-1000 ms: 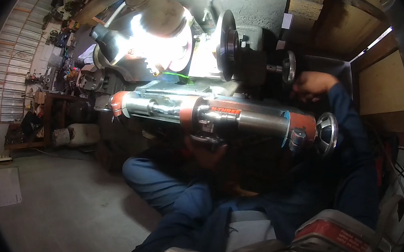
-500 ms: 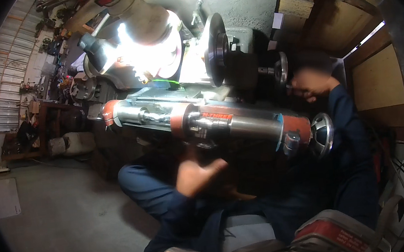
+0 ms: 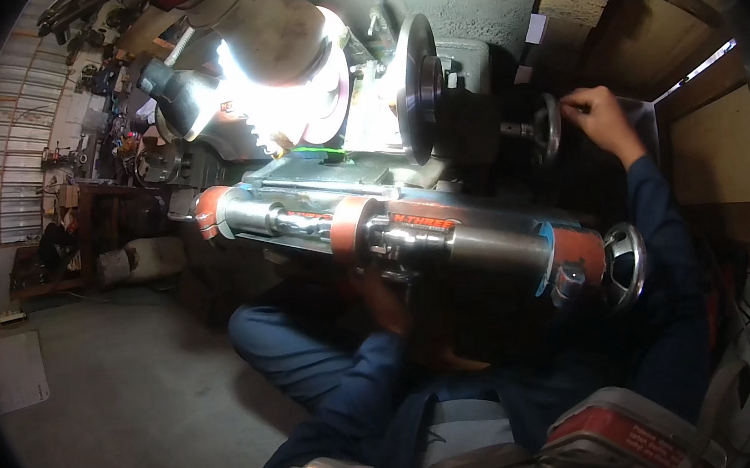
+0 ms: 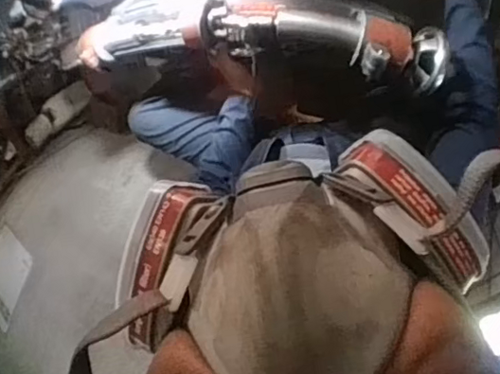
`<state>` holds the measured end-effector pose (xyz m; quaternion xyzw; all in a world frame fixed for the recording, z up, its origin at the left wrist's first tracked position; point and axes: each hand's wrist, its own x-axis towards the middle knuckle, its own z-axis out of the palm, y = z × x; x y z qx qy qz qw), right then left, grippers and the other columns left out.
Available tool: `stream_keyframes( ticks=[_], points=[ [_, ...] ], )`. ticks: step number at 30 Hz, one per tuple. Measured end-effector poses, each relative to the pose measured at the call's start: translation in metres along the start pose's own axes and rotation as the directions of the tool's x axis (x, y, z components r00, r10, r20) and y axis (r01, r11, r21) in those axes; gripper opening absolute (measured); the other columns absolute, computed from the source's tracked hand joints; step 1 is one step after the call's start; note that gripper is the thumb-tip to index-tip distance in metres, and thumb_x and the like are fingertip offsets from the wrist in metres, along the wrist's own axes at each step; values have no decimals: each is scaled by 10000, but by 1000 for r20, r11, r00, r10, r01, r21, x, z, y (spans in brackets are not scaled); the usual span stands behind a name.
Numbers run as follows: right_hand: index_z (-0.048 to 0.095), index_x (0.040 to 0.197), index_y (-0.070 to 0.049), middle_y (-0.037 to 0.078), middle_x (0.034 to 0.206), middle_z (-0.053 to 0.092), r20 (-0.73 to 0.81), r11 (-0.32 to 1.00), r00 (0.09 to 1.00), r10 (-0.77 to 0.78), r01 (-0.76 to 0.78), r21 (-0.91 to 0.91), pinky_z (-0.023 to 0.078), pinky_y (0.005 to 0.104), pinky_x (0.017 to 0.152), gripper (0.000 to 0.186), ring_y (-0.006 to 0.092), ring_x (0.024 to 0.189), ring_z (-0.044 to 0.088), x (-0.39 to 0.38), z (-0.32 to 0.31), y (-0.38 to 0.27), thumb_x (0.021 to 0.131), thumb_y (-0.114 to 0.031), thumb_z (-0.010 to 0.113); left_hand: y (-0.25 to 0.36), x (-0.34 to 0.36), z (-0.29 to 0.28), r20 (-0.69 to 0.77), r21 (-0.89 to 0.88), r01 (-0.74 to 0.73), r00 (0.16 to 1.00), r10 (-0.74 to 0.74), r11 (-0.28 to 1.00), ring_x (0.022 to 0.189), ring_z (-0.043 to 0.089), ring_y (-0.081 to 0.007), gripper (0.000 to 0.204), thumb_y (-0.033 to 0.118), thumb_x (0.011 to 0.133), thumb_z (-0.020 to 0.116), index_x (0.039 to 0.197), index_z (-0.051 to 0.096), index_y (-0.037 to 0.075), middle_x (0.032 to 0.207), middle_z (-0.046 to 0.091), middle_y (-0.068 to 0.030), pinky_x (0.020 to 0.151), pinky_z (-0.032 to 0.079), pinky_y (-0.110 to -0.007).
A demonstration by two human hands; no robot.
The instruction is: Operating a precision lathe to measure and machine a cylindrical part.
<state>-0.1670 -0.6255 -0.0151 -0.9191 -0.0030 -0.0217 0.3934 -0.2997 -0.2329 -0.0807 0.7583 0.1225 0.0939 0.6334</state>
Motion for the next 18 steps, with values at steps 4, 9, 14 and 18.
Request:
stream_keyframes(
  ticks=[4, 9, 14, 18],
  points=[
    [669, 931, 31, 157, 793, 679, 284, 972, 938, 198, -151, -179, 492, 364, 577, 194, 226, 644, 624, 0, 40, 79, 792, -20, 545, -13, -10, 19, -206, -459, 285, 887, -413, 841, 1132, 479, -286, 519, 319, 938, 506, 1351, 331, 57, 1249, 456, -159, 942, 449, -400],
    [629, 916, 31, 48, 611, 551, 758, 746, 607, 240, -615, 256, 357, 253, 375, 228, 94, 441, 445, -20, -10, -22, 894, -172, 526, 15, -3, -8, 252, -771, 400, 906, -340, 495, 1144, 474, -274, 523, 307, 942, 506, 1363, 318, 60, 1269, 448, -157, 942, 451, -389],
    [622, 927, 31, -2, 548, 452, 757, 680, 616, 217, -652, 335, 303, 214, 339, 321, 44, 398, 348, -23, -24, -23, 950, -262, 492, 36, 24, -21, 603, -750, 631, 776, -185, 199, 1153, 470, -265, 527, 298, 946, 506, 1373, 307, 63, 1284, 442, -155, 942, 453, -381],
    [641, 938, 35, 5, 564, 475, 805, 804, 547, 231, -573, 158, 320, 230, 350, 313, 57, 416, 364, -20, -11, -35, 940, -245, 503, -13, 55, -49, 865, -474, 849, 499, -56, 232, 1139, 502, -251, 541, 431, 958, 426, 1357, 361, 72, 1294, 468, -127, 929, 460, -354]
  ],
)
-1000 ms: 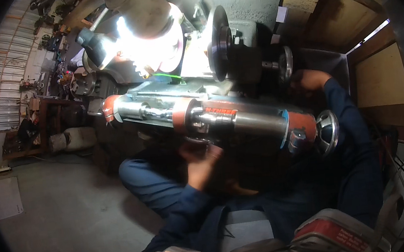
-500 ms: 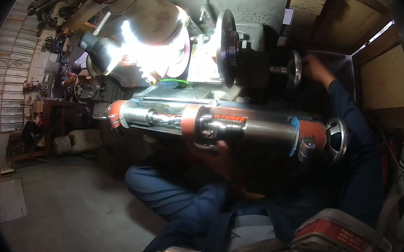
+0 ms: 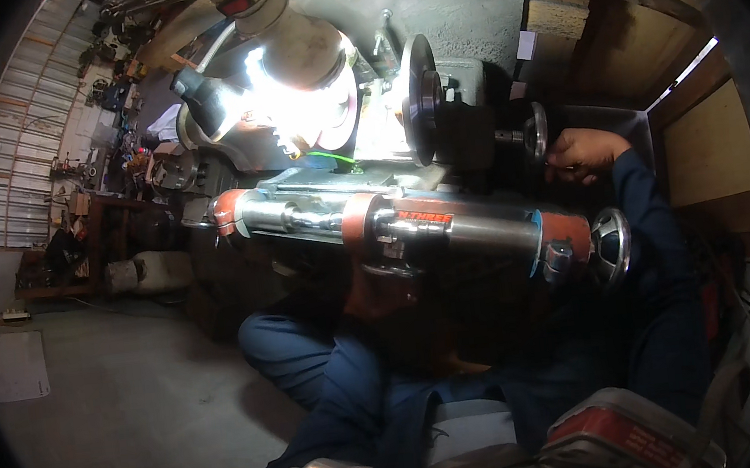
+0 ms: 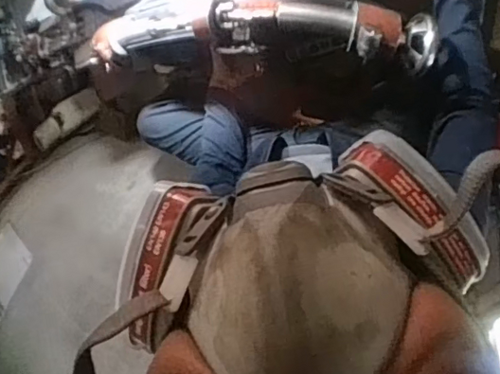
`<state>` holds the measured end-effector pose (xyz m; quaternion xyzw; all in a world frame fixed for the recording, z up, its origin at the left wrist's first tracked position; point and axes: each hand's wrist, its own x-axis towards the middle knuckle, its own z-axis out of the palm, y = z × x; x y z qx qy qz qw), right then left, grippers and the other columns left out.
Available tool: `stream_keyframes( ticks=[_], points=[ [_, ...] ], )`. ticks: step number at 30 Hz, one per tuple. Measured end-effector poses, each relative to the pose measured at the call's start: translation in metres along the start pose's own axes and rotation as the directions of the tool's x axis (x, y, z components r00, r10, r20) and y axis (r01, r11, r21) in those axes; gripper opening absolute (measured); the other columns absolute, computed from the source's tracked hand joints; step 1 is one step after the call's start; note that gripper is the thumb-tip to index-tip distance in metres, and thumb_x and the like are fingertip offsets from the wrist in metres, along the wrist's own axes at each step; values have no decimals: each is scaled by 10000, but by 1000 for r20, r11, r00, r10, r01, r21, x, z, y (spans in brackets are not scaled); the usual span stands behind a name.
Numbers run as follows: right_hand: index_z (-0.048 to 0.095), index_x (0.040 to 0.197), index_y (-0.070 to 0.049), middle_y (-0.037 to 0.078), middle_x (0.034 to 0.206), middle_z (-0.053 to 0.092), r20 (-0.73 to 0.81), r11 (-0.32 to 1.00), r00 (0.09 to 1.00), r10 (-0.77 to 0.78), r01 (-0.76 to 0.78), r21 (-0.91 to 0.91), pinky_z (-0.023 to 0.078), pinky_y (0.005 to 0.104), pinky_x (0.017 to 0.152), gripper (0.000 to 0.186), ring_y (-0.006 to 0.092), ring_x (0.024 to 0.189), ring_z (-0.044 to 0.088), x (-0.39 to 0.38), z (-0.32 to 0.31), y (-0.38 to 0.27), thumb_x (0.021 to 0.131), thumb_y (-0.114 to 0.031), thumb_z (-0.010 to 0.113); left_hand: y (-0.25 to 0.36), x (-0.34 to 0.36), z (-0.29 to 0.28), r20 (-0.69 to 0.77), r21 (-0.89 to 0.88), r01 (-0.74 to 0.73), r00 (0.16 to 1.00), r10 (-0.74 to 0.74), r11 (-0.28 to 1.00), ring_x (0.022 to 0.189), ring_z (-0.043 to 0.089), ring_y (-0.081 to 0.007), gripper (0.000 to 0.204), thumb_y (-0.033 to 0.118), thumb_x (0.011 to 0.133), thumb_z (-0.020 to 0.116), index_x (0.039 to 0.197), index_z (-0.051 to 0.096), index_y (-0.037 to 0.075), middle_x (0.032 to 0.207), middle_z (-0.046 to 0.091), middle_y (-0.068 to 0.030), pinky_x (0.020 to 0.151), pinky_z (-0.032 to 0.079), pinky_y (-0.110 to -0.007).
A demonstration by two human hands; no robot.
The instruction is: Operating a precision lathe to measure and machine a cylindrical part.
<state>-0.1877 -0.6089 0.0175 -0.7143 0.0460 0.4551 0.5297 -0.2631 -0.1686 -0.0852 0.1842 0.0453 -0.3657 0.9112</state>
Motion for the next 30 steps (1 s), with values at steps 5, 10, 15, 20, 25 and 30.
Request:
stream_keyframes(
  ticks=[5, 10, 15, 20, 25, 30],
  points=[
    [663, 952, 11, 5, 596, 486, -44, 999, 999, 29, -30, -20, 358, 240, 383, 288, 65, 459, 391, -2, 6, -8, 934, -229, 504, 19, -23, 40, -322, 174, 185, 939, -121, 967, 1116, 538, -266, 606, 410, 873, 608, 1326, 413, 57, 1230, 535, -143, 930, 463, -356],
    [672, 948, -5, 113, 780, 636, -94, 834, 994, -63, 0, -552, 485, 316, 576, 219, 205, 639, 595, 22, -13, 54, 883, -164, 537, -43, -29, 138, -199, 885, 316, 921, 335, -342, 1062, 587, -315, 826, 387, 702, 798, 1296, 410, -35, 1167, 571, -214, 895, 471, -386],
    [678, 930, -9, 184, 927, 674, -621, 785, 605, -499, 10, -620, 496, 364, 758, 172, 292, 849, 660, 57, -29, 45, 803, -99, 603, -19, -14, 56, -526, 556, 102, 811, 254, 825, 1036, 585, -325, 734, 607, 823, 491, 1309, 417, 62, 1170, 568, -167, 901, 470, -488],
    [670, 881, 28, 149, 778, 673, -356, 712, 707, -611, 293, -639, 484, 316, 688, 176, 191, 702, 633, -3, 10, 12, 767, -106, 679, -35, -4, 33, -434, 139, -51, 894, 107, 989, 1193, 464, -326, 761, 717, 837, 343, 1343, 406, 152, 1298, 467, -131, 947, 432, -530],
    [670, 862, 54, 46, 695, 626, -590, 899, 692, -416, 217, -380, 443, 246, 547, 185, 85, 594, 540, 1, -12, 8, 829, -126, 642, -74, 24, 19, -550, 693, -161, 511, 660, 702, 1204, 448, -288, 730, 664, 867, 368, 1356, 370, 120, 1329, 426, -124, 956, 435, -480],
    [670, 837, 38, 30, 631, 596, -613, 927, 697, -373, 253, -276, 389, 246, 432, 188, 70, 480, 488, 8, -13, 8, 862, -142, 621, -43, 13, 30, -313, 712, -209, 761, 568, 671, 1195, 455, -262, 712, 624, 893, 389, 1374, 332, 103, 1330, 423, -123, 966, 436, -442]
  ],
)
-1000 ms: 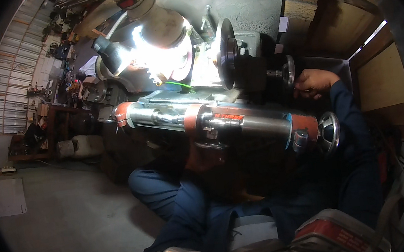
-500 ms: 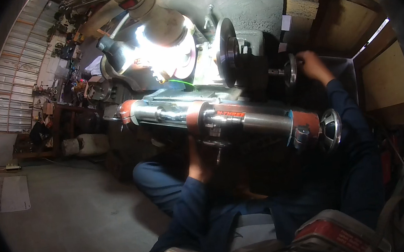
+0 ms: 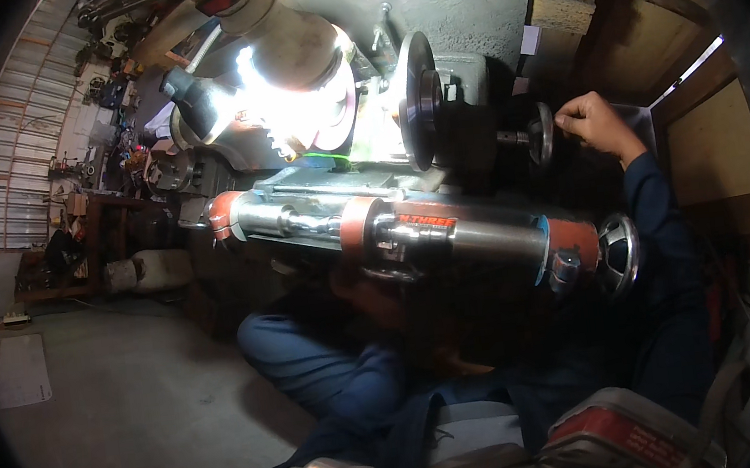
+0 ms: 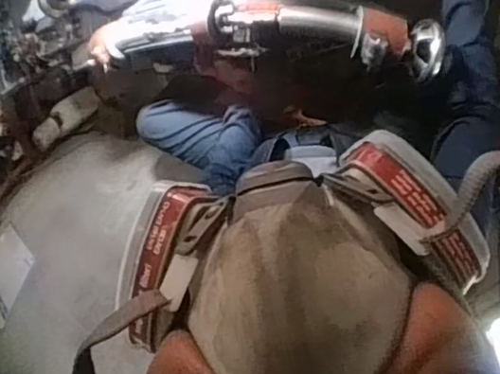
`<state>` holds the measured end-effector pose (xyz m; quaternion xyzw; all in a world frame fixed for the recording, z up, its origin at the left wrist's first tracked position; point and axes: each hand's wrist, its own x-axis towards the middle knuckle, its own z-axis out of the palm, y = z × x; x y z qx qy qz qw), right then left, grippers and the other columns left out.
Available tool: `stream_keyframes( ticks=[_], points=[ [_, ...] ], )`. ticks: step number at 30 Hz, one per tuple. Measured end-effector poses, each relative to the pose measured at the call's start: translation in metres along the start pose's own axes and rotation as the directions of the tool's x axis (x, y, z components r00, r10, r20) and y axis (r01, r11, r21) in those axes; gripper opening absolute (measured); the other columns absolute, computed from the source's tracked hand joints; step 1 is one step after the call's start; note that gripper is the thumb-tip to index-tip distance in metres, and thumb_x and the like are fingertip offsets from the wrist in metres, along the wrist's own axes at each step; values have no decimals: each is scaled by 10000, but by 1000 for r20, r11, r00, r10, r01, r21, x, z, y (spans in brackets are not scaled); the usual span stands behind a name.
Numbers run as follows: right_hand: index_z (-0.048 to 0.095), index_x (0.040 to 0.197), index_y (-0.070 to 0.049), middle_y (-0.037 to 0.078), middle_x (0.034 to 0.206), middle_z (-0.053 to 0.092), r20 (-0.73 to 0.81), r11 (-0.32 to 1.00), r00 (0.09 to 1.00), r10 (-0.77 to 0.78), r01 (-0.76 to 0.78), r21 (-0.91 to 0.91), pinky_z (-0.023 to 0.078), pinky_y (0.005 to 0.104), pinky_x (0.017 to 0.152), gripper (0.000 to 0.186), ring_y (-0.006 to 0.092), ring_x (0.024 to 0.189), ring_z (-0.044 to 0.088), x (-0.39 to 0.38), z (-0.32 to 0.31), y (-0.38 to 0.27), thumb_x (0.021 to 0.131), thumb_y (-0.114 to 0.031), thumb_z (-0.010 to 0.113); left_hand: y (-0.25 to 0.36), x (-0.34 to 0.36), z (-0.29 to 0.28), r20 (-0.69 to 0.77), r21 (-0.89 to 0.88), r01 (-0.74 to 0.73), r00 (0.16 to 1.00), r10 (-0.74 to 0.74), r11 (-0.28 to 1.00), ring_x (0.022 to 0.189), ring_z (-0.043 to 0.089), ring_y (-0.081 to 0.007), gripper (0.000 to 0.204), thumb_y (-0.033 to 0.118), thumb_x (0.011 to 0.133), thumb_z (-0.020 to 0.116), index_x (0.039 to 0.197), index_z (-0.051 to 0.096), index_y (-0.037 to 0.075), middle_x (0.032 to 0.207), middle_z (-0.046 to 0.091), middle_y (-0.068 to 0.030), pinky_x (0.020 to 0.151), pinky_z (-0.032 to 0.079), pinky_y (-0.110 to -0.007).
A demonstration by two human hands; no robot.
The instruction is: Operating a precision lathe to measure and machine a cylindrical part.
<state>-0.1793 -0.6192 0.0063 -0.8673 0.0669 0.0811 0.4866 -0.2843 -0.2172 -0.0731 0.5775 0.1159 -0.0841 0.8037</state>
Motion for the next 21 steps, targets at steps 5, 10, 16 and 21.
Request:
stream_keyframes(
  ticks=[5, 10, 16, 21],
  points=[
    [625, 714, 16, -4, 564, 549, 183, 999, 983, -4, 12, -43, 358, 234, 451, 218, 55, 496, 457, -19, 0, -17, 871, -135, 606, 37, 9, -11, 423, -133, 275, 885, -196, 952, 1196, 455, -232, 685, 537, 908, 467, 1390, 291, 83, 1320, 431, -131, 976, 435, -410],
    [654, 779, 28, 30, 624, 618, 227, 998, 973, -34, 46, -46, 432, 270, 553, 190, 83, 574, 534, -23, 3, -24, 867, -127, 589, 49, 6, -28, 382, 10, 334, 870, -312, 942, 1189, 484, -246, 713, 419, 875, 615, 1397, 277, 71, 1267, 495, -155, 949, 452, -410],
    [613, 717, 31, 5, 607, 569, 255, 970, 966, -31, 90, -224, 399, 253, 531, 225, 71, 556, 477, -31, 2, -21, 879, -120, 574, 67, -57, 12, 280, 915, -240, 957, -82, 324, 1198, 491, -287, 738, 399, 826, 674, 1359, 356, 0, 1307, 476, -188, 949, 450, -330],
    [644, 754, 23, 23, 622, 597, 326, 987, 942, 74, -23, -158, 421, 253, 541, 216, 81, 566, 525, -22, 4, -15, 878, -134, 564, 44, -17, 3, 312, -365, 531, 843, -437, 764, 1144, 520, -281, 680, 555, 858, 523, 1303, 431, 48, 1205, 528, -149, 964, 446, -381]
  ],
)
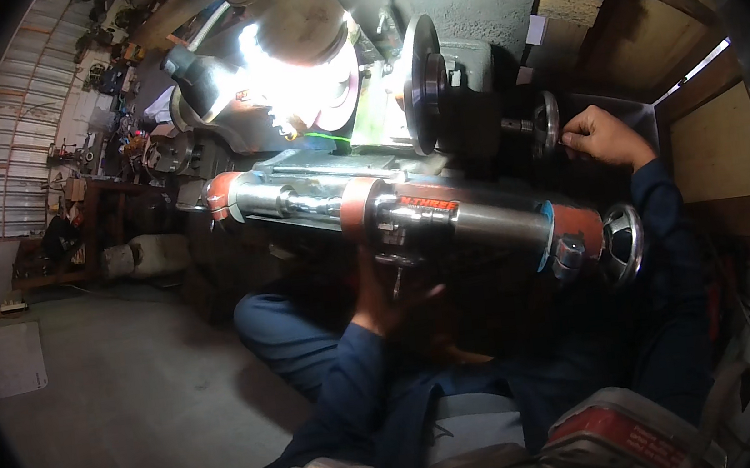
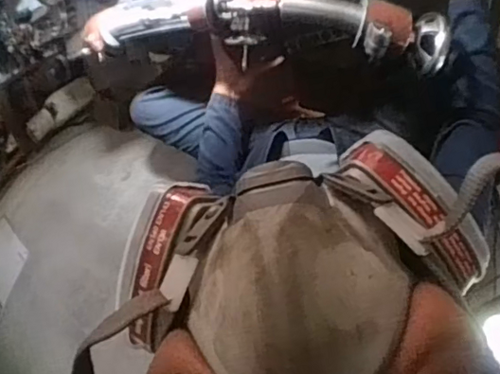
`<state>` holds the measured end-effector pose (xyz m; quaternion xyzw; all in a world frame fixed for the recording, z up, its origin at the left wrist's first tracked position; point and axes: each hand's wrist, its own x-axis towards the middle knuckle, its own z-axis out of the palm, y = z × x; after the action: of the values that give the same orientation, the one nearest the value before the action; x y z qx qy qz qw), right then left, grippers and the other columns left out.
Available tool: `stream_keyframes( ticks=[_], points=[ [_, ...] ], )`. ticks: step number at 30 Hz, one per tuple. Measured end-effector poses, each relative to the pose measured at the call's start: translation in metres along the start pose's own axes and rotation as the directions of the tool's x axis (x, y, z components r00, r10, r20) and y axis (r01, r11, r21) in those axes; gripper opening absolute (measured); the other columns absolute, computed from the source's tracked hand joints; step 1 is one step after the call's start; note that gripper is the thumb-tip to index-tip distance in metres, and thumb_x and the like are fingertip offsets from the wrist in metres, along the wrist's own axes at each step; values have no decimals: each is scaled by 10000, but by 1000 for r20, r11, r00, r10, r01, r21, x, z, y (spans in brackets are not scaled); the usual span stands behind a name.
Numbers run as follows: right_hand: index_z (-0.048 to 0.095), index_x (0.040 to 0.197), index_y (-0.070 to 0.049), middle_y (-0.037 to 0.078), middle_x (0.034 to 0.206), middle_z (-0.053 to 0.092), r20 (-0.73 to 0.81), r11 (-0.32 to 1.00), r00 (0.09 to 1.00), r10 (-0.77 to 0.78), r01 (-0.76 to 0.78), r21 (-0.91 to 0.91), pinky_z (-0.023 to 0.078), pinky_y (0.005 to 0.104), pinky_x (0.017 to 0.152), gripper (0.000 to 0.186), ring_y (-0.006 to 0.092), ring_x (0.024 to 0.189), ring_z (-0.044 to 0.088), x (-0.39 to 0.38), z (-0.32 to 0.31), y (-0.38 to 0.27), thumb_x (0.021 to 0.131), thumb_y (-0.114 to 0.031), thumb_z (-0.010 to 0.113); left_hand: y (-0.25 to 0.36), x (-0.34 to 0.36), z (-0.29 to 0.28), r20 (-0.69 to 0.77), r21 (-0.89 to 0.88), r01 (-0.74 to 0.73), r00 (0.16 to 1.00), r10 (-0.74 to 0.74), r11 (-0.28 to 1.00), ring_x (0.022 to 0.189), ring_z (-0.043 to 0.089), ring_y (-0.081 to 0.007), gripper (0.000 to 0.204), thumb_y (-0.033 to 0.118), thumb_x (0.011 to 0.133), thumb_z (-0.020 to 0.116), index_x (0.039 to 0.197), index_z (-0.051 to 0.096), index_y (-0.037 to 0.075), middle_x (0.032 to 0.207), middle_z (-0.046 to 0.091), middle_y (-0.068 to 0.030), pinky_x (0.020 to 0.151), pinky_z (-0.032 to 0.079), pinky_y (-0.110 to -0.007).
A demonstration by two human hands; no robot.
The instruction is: Operating a precision lathe to measure and machine a cylindrical part.
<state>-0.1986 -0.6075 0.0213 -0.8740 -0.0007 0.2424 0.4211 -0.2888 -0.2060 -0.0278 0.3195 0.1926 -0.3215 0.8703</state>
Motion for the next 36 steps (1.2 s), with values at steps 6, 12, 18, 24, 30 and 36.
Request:
stream_keyframes(
  ticks=[6, 12, 18, 24, 30, 36],
  points=[
    [667, 928, -3, 120, 829, 673, 190, 956, 973, 130, -73, -283, 496, 328, 685, 201, 202, 721, 627, 22, 21, 13, 860, -168, 574, -58, 41, -46, 4, 694, -437, 797, 604, 572, 1170, 461, -203, 582, 418, 910, 545, 1341, 384, 61, 1270, 461, -77, 976, 426, -380],
    [644, 952, 29, 185, 876, 632, -481, 874, 788, -385, 143, -465, 478, 363, 761, 207, 354, 822, 603, 62, 18, 61, 750, -15, 621, -46, 39, -31, 197, 732, -649, 492, 848, 207, 1176, 465, -221, 627, 479, 902, 526, 1355, 376, 72, 1300, 449, -87, 985, 418, -382],
    [650, 907, 50, 207, 807, 617, -446, 880, 767, -461, 328, -344, 474, 374, 675, 181, 339, 751, 624, 28, -2, 29, 737, -10, 635, -16, 25, -10, -61, -151, -402, 916, 397, 903, 1175, 478, -259, 688, 609, 894, 427, 1340, 406, 84, 1283, 485, -107, 962, 426, -445],
    [695, 919, -42, 187, 804, 658, 4, 837, 962, -272, 239, -492, 498, 377, 616, 219, 328, 657, 630, 76, 17, 117, 799, -214, 630, 7, 31, -59, 97, -215, 59, 994, -39, 975, 1215, 460, -279, 673, 589, 906, 416, 1380, 366, 115, 1349, 448, -96, 1012, 416, -401],
    [681, 999, -60, 114, 869, 689, 314, 947, 905, 285, -215, -239, 507, 336, 652, 217, 209, 741, 651, 27, 14, 7, 844, -199, 622, 16, 26, -95, -93, 624, -134, 966, 243, 770, 1205, 473, -273, 666, 411, 876, 593, 1380, 344, 52, 1309, 481, -133, 1020, 389, -345],
    [674, 990, -28, 179, 919, 674, 83, 936, 994, 72, -39, -350, 495, 368, 776, 211, 304, 874, 645, 47, 23, 77, 810, -113, 604, 39, 16, -39, 53, 982, -117, 923, 382, 148, 1195, 485, -284, 711, 340, 816, 694, 1358, 364, 20, 1280, 509, -168, 996, 375, -348]
  ],
)
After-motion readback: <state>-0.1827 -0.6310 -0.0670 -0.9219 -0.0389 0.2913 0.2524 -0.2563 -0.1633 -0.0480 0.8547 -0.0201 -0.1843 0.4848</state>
